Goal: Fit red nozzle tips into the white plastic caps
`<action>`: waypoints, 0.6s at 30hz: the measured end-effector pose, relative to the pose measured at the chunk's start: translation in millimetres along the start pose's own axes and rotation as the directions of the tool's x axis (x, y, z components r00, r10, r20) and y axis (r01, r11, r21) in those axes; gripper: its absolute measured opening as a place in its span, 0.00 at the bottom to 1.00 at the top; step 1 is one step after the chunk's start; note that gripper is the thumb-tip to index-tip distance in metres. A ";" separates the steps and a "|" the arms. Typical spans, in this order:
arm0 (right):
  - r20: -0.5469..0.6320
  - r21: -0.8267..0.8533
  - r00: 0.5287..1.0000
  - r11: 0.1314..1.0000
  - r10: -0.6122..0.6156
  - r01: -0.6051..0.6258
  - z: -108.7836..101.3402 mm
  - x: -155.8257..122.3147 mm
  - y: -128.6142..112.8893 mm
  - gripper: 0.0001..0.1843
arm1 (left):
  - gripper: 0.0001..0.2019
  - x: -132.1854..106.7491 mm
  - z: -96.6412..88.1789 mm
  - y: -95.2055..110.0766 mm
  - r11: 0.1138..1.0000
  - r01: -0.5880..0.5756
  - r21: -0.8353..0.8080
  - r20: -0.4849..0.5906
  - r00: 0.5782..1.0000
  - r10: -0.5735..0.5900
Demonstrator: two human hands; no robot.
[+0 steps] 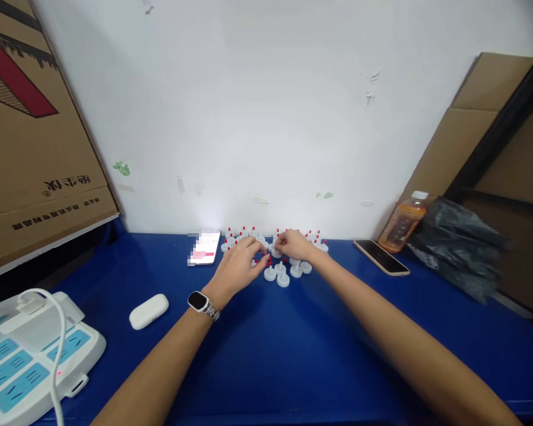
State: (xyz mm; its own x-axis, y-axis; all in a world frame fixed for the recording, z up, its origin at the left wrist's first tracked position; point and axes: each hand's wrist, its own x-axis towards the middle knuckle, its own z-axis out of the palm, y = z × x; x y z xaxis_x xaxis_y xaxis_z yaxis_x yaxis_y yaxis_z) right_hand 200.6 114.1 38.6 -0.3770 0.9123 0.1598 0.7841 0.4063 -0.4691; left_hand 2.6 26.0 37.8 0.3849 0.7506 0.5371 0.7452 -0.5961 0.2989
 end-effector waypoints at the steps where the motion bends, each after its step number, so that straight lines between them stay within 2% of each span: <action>1: -0.011 -0.017 1.000 1.000 0.007 -0.007 1.3 1.4 0.9 0.08 | 0.08 -0.1 -0.2 -0.1 1.000 0.002 -0.002 0.002 1.000 -0.002; 7: -0.010 -0.100 1.000 0.995 0.023 -0.024 7.4 2.4 3.4 0.07 | 0.07 -0.4 -4.5 -11.9 0.999 0.032 -0.001 -0.006 0.999 -0.032; 11: -0.114 -0.144 0.993 0.988 0.029 -0.046 3.0 3.8 -2.0 0.13 | 0.06 -2.4 -10.8 -30.2 0.991 0.130 -0.014 -0.010 0.991 -0.130; 14: -0.172 -0.173 0.985 0.983 0.029 -0.059 0.1 17.1 -10.2 0.14 | 0.06 -6.4 -12.6 -38.7 0.987 0.155 -0.040 0.012 0.988 -0.155; 18: -0.118 -0.257 0.992 0.963 0.051 -0.080 7.2 50.2 -24.3 0.14 | 0.07 -11.2 -10.0 -39.5 0.988 0.140 -0.059 0.048 0.989 -0.137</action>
State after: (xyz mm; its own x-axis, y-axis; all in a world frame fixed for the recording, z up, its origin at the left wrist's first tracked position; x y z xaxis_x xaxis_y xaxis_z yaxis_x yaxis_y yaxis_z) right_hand 159.1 149.6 51.8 -0.2754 0.9315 0.2374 0.9122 0.3312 -0.2413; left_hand -36.6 38.2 27.9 0.3049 0.8382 0.4521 0.7583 -0.5008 0.4172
